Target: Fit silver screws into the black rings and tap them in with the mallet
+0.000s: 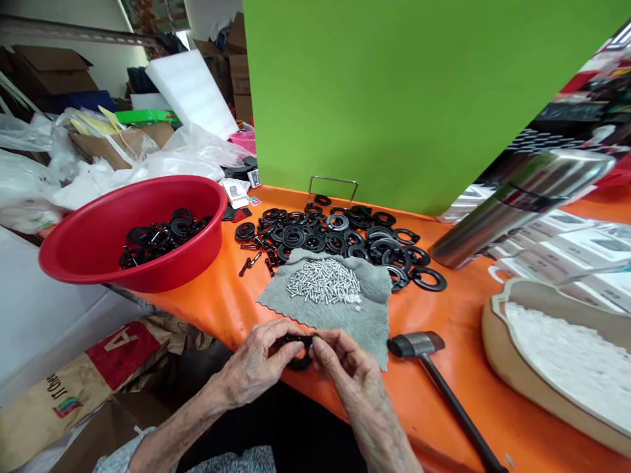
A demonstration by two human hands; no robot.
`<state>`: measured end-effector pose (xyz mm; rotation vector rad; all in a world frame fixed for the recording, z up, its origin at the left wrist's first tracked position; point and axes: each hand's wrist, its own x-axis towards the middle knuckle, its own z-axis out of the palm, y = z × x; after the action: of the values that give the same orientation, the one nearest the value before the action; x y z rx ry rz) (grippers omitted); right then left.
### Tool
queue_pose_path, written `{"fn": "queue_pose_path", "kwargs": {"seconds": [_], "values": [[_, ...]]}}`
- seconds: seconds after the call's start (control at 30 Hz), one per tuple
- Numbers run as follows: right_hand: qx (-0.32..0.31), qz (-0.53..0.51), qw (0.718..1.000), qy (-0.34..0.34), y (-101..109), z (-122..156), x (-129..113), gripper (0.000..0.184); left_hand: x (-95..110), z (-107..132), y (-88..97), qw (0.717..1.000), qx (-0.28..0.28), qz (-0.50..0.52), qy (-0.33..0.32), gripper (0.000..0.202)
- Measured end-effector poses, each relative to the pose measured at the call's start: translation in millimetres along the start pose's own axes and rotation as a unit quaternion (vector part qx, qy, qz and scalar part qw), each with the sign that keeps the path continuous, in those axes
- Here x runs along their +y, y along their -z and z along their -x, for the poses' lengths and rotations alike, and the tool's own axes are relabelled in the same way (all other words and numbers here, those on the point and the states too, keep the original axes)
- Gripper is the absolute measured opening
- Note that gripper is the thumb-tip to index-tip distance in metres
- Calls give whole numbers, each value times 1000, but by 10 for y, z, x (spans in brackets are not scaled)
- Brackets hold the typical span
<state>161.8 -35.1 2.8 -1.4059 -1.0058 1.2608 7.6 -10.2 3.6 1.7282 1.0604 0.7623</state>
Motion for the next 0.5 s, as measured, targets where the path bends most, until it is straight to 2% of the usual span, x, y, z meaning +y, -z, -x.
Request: {"fn": "queue_pose_path", "kwargs": {"seconds": [0.07,0.2,0.37,0.5], "values": [[-36,81,996,32,66,-60,-20,33,-15,-32,33,1000,-8,-12,-20,18],[-68,206,968,126,203,-163,65,25,-78,-38,52,995,-19,-88,-44,17],[-92,263,941,193,231,-211,232,16,-179,-17,0,978,-31,-203,-37,16],[-100,274,933,212,242,-223,310,18,-207,-8,-19,974,-32,-221,-36,15]]}}
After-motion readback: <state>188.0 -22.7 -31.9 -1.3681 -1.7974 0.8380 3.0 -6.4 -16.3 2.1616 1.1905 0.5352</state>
